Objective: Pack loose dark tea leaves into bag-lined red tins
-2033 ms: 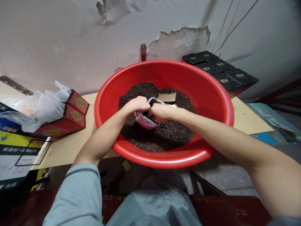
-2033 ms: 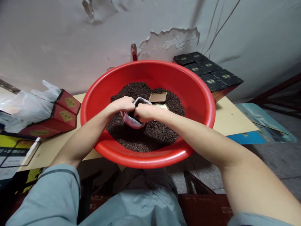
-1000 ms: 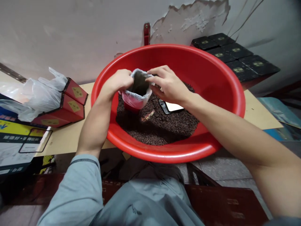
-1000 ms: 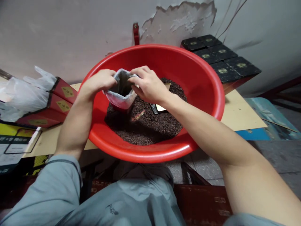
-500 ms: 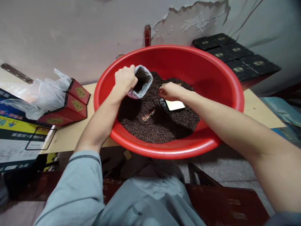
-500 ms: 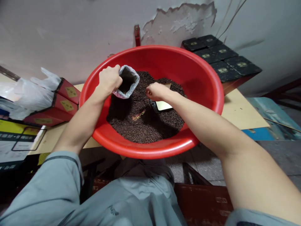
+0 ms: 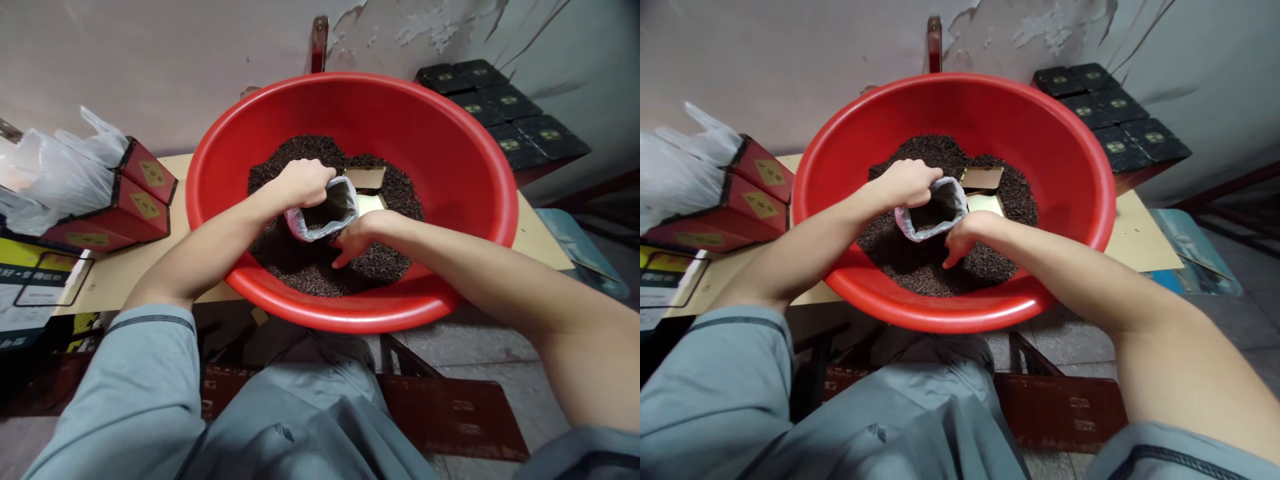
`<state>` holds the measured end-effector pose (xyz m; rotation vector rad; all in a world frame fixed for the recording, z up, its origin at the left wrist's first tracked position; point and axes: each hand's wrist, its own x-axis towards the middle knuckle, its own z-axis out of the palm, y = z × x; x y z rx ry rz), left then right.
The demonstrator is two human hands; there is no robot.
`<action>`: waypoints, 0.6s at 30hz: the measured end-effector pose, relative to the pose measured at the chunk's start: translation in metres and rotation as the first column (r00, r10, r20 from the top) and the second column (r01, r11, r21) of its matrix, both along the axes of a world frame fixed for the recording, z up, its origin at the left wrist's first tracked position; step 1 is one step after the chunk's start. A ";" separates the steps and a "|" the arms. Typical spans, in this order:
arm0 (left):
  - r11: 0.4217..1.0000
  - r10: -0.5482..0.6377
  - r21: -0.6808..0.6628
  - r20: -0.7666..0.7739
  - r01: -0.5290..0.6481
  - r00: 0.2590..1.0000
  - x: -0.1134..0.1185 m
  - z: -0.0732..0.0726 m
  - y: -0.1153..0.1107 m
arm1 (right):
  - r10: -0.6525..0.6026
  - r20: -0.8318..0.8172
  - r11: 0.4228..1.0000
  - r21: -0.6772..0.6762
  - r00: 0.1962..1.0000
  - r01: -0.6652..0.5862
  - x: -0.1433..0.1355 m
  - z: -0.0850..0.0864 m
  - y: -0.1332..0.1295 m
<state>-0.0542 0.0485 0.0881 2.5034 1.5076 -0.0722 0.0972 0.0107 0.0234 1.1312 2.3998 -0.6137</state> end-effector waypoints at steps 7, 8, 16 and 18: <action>0.935 -0.284 0.164 -0.182 0.314 0.941 0.019 -0.008 -0.028 | 0.282 0.120 0.899 -0.378 0.952 -0.219 -0.004 0.061 -0.028; 0.928 -0.307 0.145 -0.224 0.343 0.925 0.022 -0.008 -0.033 | 0.287 0.104 0.884 -0.411 0.952 -0.222 -0.001 0.068 -0.027; 0.929 -0.370 -0.140 -0.395 0.343 0.841 0.039 -0.008 -0.070 | 0.066 0.000 0.877 -0.476 0.998 -0.058 0.040 0.088 -0.020; 0.932 -0.362 -0.184 -0.407 0.313 0.838 0.041 -0.008 -0.072 | 0.035 0.077 0.902 -0.432 0.996 0.001 0.043 0.073 -0.022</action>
